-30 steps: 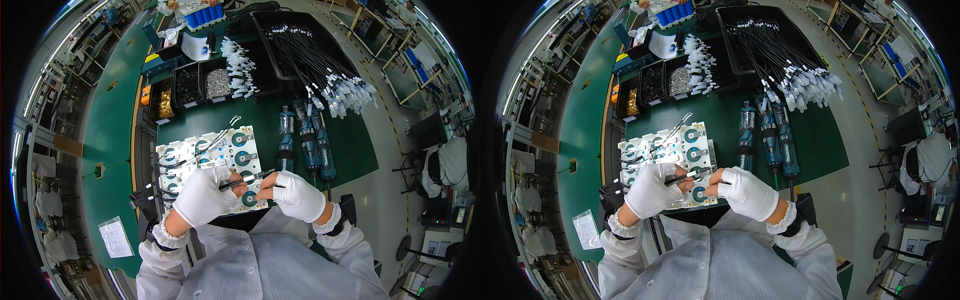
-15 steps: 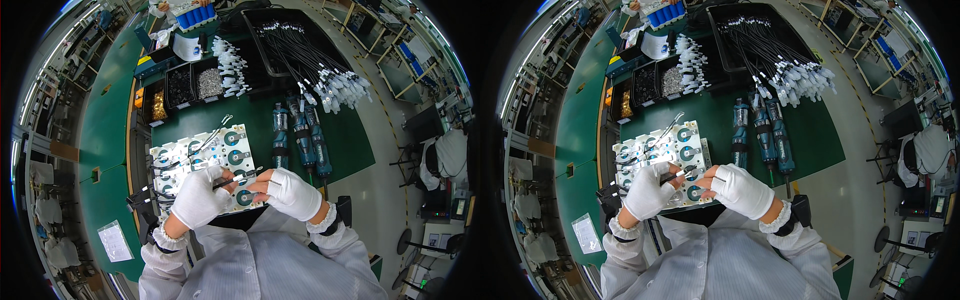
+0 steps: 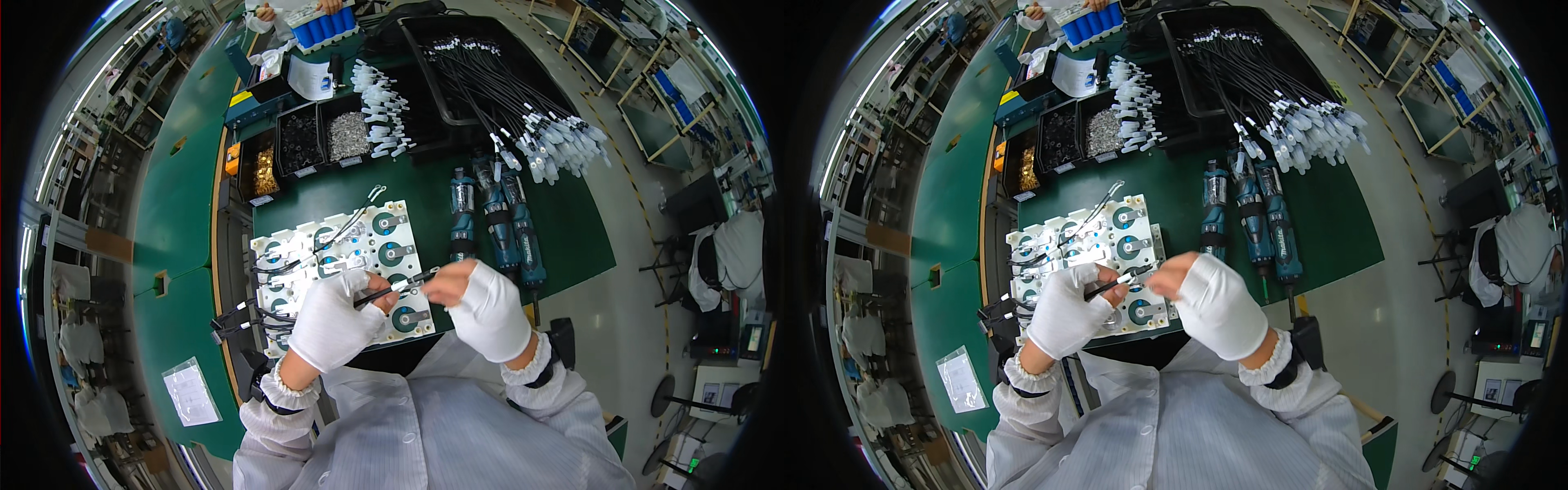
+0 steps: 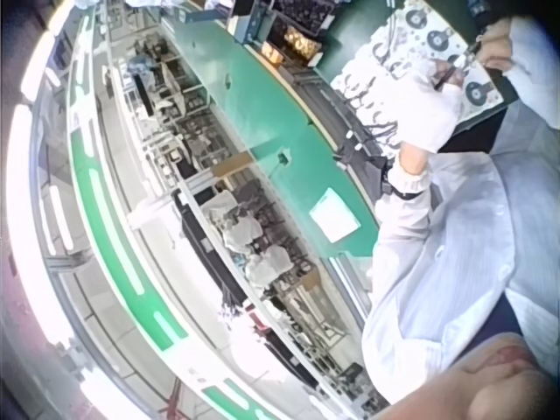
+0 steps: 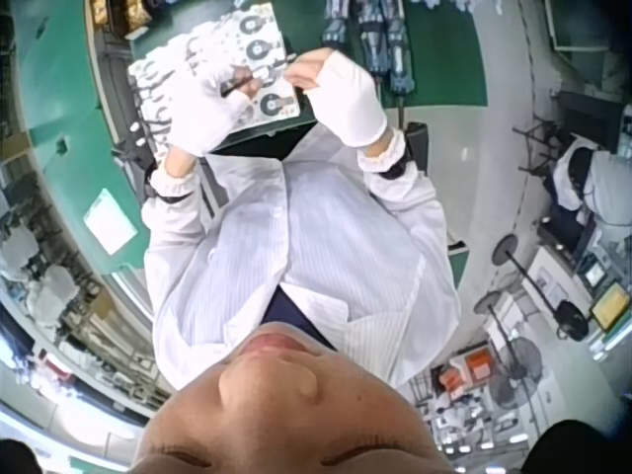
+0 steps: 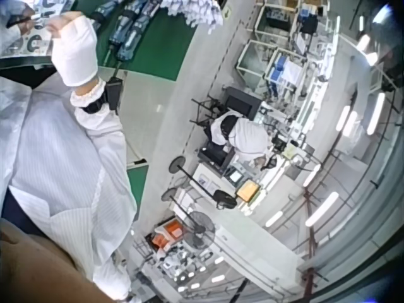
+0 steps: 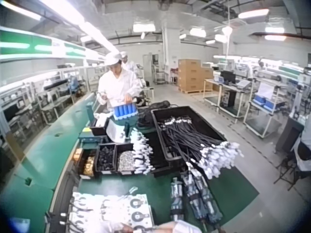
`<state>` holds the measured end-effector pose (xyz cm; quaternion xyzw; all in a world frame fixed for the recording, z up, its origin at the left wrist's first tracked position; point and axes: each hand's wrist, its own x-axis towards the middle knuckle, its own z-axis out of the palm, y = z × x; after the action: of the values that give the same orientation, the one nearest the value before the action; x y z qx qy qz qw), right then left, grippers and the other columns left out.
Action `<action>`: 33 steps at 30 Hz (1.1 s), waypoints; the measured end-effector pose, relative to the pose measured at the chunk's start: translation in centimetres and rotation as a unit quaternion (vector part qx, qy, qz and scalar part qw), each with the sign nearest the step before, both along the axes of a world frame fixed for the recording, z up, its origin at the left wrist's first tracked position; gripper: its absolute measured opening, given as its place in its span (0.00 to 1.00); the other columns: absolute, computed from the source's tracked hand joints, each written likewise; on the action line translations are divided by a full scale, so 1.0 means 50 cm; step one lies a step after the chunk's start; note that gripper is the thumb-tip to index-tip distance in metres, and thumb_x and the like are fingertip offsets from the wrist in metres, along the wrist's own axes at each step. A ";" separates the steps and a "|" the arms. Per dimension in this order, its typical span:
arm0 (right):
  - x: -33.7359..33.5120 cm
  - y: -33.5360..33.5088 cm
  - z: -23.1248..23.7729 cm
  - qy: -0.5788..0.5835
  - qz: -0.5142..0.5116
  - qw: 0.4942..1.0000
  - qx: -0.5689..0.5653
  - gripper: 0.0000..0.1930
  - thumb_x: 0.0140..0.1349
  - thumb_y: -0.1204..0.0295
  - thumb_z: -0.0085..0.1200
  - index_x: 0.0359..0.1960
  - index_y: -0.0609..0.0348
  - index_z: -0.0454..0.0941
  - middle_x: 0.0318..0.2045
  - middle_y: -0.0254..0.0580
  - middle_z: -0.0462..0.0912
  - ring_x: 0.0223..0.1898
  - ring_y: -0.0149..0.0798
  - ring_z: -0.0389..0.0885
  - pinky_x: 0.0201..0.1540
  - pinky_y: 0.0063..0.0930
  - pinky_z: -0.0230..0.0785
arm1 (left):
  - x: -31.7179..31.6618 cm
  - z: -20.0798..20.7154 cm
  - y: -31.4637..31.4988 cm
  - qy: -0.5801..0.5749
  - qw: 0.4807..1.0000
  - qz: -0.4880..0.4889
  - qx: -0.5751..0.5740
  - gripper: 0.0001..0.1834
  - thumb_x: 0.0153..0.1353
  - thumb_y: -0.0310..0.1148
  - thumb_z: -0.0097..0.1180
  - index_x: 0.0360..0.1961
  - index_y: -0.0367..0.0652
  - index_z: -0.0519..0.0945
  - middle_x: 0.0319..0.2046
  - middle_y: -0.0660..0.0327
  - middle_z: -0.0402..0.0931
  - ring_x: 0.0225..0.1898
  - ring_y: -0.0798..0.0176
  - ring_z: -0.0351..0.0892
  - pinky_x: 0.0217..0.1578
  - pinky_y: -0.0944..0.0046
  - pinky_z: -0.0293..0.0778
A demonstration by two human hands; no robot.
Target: Assembling and wiring a battery pack component using tools and manual manipulation.
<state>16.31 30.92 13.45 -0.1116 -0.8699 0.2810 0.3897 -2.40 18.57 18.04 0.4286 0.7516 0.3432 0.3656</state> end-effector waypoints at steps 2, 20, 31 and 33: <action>-0.013 -0.010 0.002 0.012 -0.011 0.998 -0.068 0.10 0.54 0.79 0.67 0.38 0.58 0.84 0.37 0.39 0.85 0.37 0.41 0.85 0.40 0.33 0.78 | 0.003 0.005 -0.003 0.008 1.000 -0.002 0.021 0.11 0.64 0.28 0.67 0.41 0.30 0.83 0.29 0.61 0.84 0.29 0.75 0.78 0.32 0.70 0.75; -0.051 -0.031 -0.020 0.044 -0.017 0.995 -0.085 0.14 0.53 0.78 0.72 0.43 0.55 0.88 0.36 0.38 0.89 0.36 0.41 0.87 0.38 0.31 0.79 | 0.003 0.006 -0.015 -0.143 0.986 0.085 0.031 0.07 0.67 0.26 0.63 0.43 0.34 0.82 0.26 0.68 0.79 0.27 0.78 0.71 0.29 0.72 0.68; -0.060 -0.010 -0.007 0.098 0.009 0.995 0.032 0.18 0.46 0.79 0.76 0.41 0.55 0.88 0.34 0.40 0.89 0.34 0.44 0.87 0.36 0.31 0.79 | 0.000 -0.011 -0.022 -0.151 0.982 0.094 0.068 0.09 0.69 0.30 0.62 0.43 0.34 0.83 0.24 0.66 0.79 0.25 0.77 0.71 0.27 0.71 0.69; -0.061 -0.010 -0.006 0.094 0.008 0.995 0.037 0.17 0.46 0.80 0.75 0.40 0.55 0.88 0.33 0.41 0.88 0.33 0.44 0.87 0.36 0.31 0.79 | -0.001 -0.013 -0.021 -0.096 0.988 0.103 0.060 0.08 0.68 0.30 0.62 0.43 0.35 0.83 0.23 0.66 0.78 0.24 0.77 0.69 0.27 0.71 0.68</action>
<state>13.25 30.40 13.15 -0.0634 -0.8399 0.2607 0.4718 -2.43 17.54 17.38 0.3351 0.7313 0.4627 0.3725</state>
